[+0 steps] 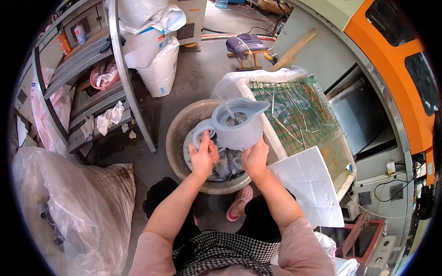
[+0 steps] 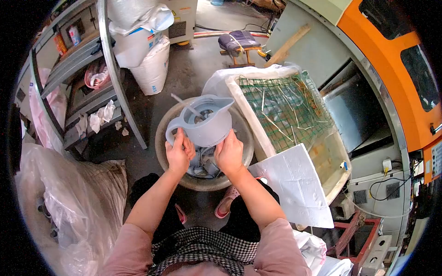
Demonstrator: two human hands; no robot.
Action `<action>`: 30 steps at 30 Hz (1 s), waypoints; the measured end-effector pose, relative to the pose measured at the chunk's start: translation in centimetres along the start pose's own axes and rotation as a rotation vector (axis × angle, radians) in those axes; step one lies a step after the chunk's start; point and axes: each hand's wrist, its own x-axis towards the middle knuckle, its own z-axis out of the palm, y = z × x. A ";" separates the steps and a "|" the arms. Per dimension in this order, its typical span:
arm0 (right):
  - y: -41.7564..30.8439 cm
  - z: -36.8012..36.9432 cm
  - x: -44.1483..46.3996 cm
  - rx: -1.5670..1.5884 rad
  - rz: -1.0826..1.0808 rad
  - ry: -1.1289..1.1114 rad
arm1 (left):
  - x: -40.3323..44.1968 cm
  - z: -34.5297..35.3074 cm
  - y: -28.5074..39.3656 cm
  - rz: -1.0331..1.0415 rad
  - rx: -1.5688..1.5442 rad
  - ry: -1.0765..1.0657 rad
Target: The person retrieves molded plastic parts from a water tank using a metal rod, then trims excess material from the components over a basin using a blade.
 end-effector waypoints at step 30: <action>2.1 -0.4 0.8 0.007 -0.232 0.077 | -0.9 -0.1 0.3 0.134 0.089 -0.030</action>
